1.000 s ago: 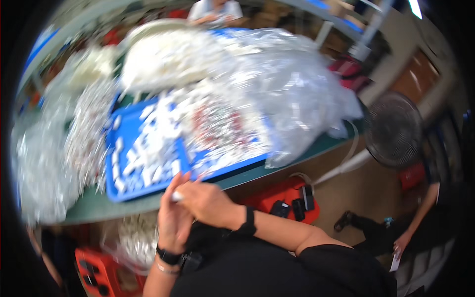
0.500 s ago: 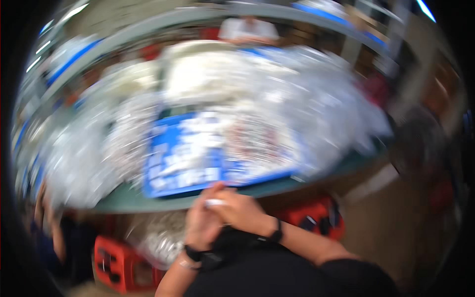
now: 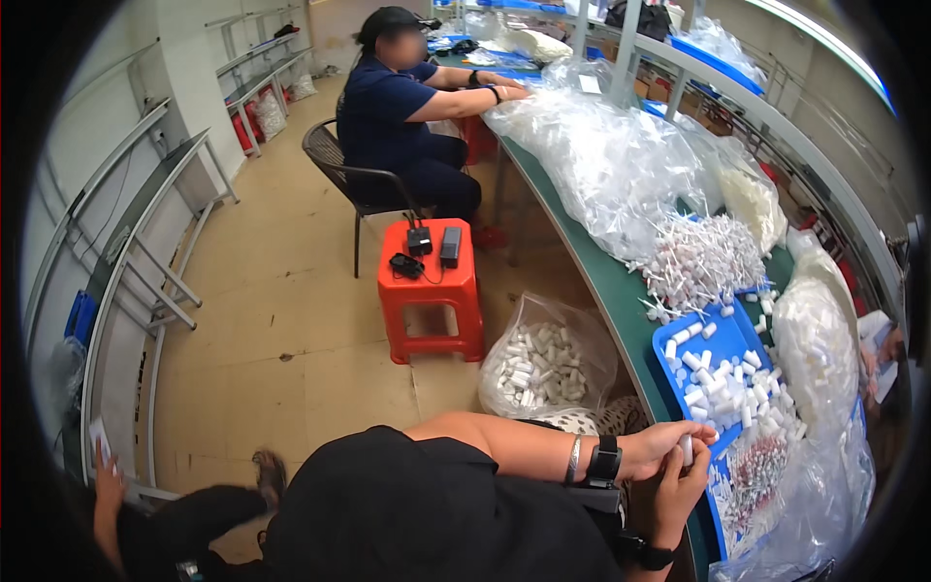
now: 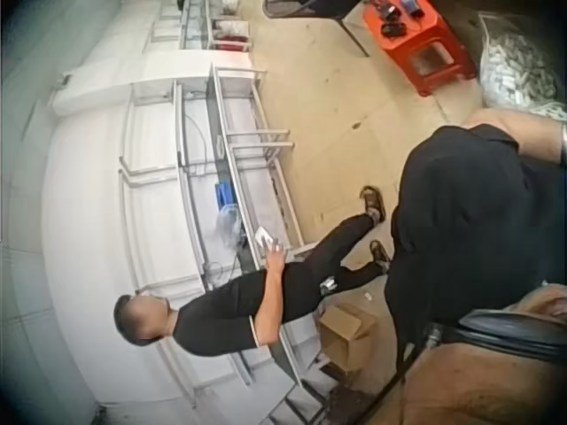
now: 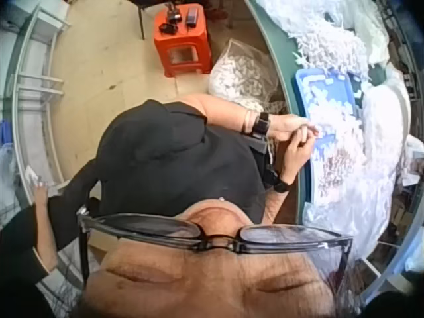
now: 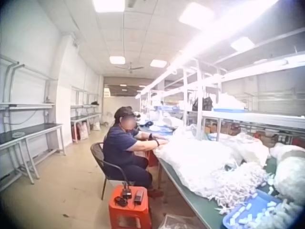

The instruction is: The person assembles cotton swabs by inserting a thin stick into a white cylindrical foam piece. They pick up the components from a blue tray, insert the stick into the foam, and place the finished swab into a pile on the table. The process is repeated continuously throughout the video.

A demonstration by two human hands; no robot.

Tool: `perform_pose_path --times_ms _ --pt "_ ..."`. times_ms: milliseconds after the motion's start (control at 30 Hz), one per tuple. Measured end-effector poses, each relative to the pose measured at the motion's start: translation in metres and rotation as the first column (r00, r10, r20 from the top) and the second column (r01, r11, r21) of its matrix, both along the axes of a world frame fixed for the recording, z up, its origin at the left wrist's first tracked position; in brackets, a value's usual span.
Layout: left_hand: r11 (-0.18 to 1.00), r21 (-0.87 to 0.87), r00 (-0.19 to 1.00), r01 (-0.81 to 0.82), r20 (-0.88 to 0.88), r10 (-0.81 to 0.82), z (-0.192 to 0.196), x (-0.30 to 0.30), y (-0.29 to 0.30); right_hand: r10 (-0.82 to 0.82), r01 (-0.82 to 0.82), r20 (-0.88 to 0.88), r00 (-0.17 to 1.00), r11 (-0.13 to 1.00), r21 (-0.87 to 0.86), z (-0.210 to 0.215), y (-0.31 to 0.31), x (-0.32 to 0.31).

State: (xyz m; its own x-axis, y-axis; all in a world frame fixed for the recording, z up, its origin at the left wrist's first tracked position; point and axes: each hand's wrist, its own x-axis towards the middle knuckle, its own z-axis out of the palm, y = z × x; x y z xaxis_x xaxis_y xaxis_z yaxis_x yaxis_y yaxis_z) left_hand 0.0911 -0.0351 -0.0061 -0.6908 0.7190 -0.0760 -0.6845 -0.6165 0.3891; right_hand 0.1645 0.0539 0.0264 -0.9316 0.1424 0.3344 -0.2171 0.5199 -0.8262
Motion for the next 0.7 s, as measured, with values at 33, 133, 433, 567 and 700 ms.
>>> perform_pose_path --times_ms 33,133,433,567,700 --pt "1.000 -0.016 1.000 0.015 -0.010 -0.016 0.004 0.001 0.000 0.004 -0.003 -0.015 1.000 1.000 0.024 0.002 0.001 0.004" --pt "0.998 0.030 0.996 0.054 -0.066 -0.052 0.002 0.002 0.006 -0.030 0.035 -0.049 0.998 0.995 0.092 0.014 0.000 0.009" --pt "0.997 -0.060 0.952 -0.057 -0.303 0.037 0.017 0.020 0.007 -0.066 0.073 -0.118 0.991 0.996 0.056 0.009 0.005 0.014" --pt "0.993 -0.115 0.965 -0.023 -0.262 -0.008 0.033 0.011 0.002 0.042 -0.034 0.059 0.997 0.990 -0.137 0.040 0.005 0.013" --pt "0.993 -0.110 0.929 0.044 -0.361 -0.081 0.020 -0.010 0.005 0.192 0.012 0.284 0.939 0.810 -0.587 0.054 0.014 0.005"
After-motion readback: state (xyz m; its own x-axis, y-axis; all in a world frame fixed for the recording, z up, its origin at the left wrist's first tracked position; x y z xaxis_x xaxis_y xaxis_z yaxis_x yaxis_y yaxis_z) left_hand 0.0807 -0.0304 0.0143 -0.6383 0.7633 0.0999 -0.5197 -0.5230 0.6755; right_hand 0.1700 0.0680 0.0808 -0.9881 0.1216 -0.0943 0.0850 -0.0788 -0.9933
